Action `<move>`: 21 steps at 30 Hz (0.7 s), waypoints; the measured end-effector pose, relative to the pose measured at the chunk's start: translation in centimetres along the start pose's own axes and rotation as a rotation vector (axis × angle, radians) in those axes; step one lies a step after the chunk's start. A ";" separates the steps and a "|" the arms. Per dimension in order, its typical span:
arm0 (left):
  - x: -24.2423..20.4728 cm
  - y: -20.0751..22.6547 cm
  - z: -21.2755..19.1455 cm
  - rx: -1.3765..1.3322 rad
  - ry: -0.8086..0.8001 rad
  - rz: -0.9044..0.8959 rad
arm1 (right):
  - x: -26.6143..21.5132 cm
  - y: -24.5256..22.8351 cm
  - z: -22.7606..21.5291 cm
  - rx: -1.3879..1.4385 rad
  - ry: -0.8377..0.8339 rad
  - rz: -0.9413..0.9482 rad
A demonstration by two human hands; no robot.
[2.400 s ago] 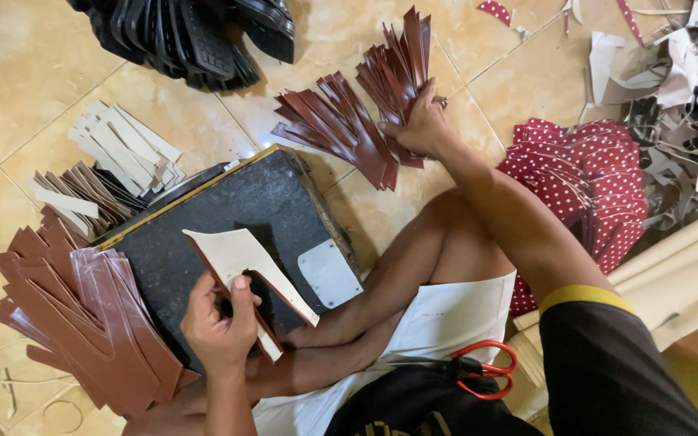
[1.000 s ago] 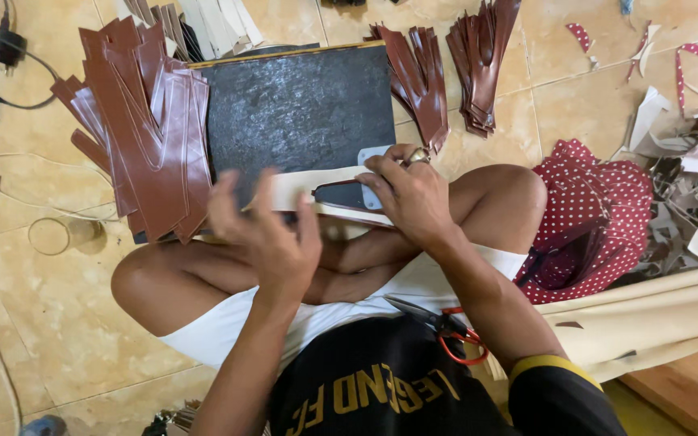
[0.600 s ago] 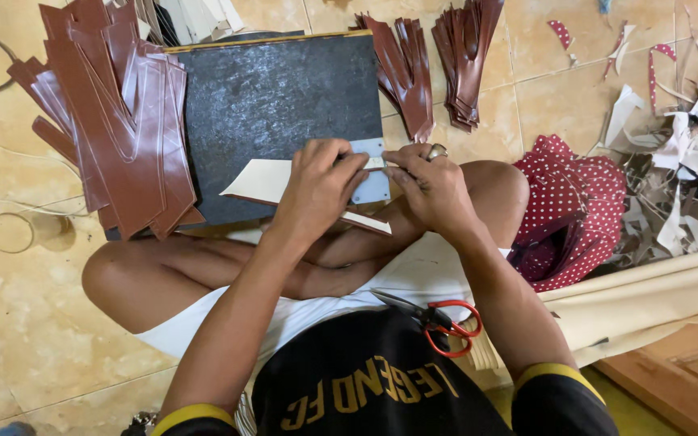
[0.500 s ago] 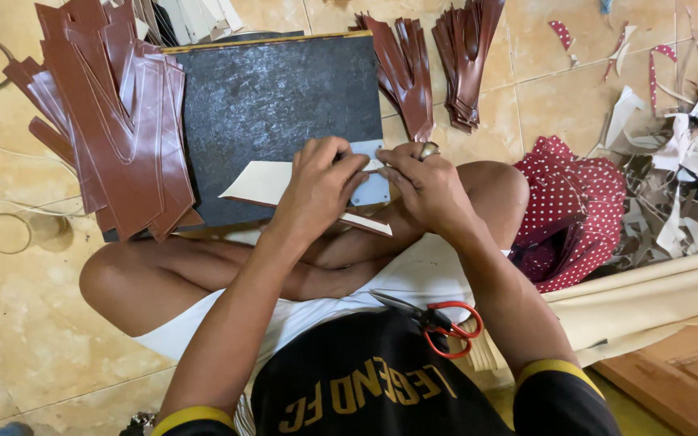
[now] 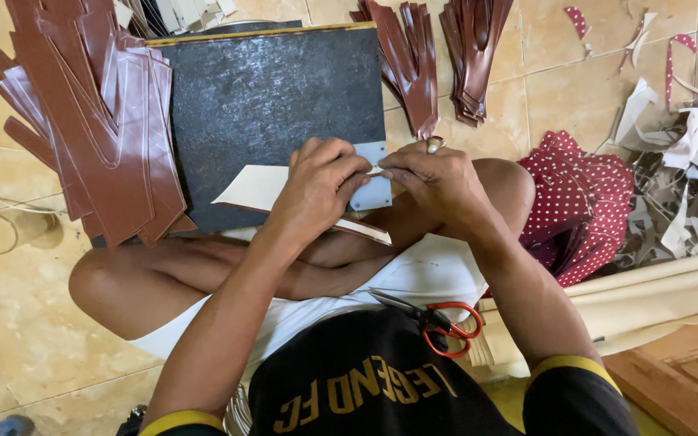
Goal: The person sits on the floor and uses a paper template to cut brown leather pieces with scissors. They repeatedly align the template, cut along the edges, and stack the finished pieces.
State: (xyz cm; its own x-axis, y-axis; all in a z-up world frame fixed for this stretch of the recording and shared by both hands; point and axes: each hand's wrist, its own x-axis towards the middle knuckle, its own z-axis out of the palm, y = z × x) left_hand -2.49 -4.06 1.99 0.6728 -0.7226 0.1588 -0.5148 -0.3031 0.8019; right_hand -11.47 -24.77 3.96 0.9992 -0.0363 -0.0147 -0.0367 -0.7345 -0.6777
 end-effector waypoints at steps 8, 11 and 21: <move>0.1 0.1 -1.0 0.071 -0.050 0.114 | -0.7 0.1 -0.1 -0.123 0.045 -0.280; 0.2 -0.3 -1.2 0.088 -0.073 0.167 | -1.2 -0.5 -0.2 -0.327 0.058 -0.395; 0.7 1.5 1.4 0.086 0.025 0.111 | -1.4 1.0 5.4 0.491 0.292 0.568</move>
State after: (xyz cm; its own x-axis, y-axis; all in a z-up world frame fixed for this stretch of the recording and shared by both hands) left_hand -3.52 -5.86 2.52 0.6213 -0.7394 0.2593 -0.6300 -0.2747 0.7263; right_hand -12.86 -21.80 -0.61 0.7835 -0.5403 -0.3071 -0.4598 -0.1715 -0.8713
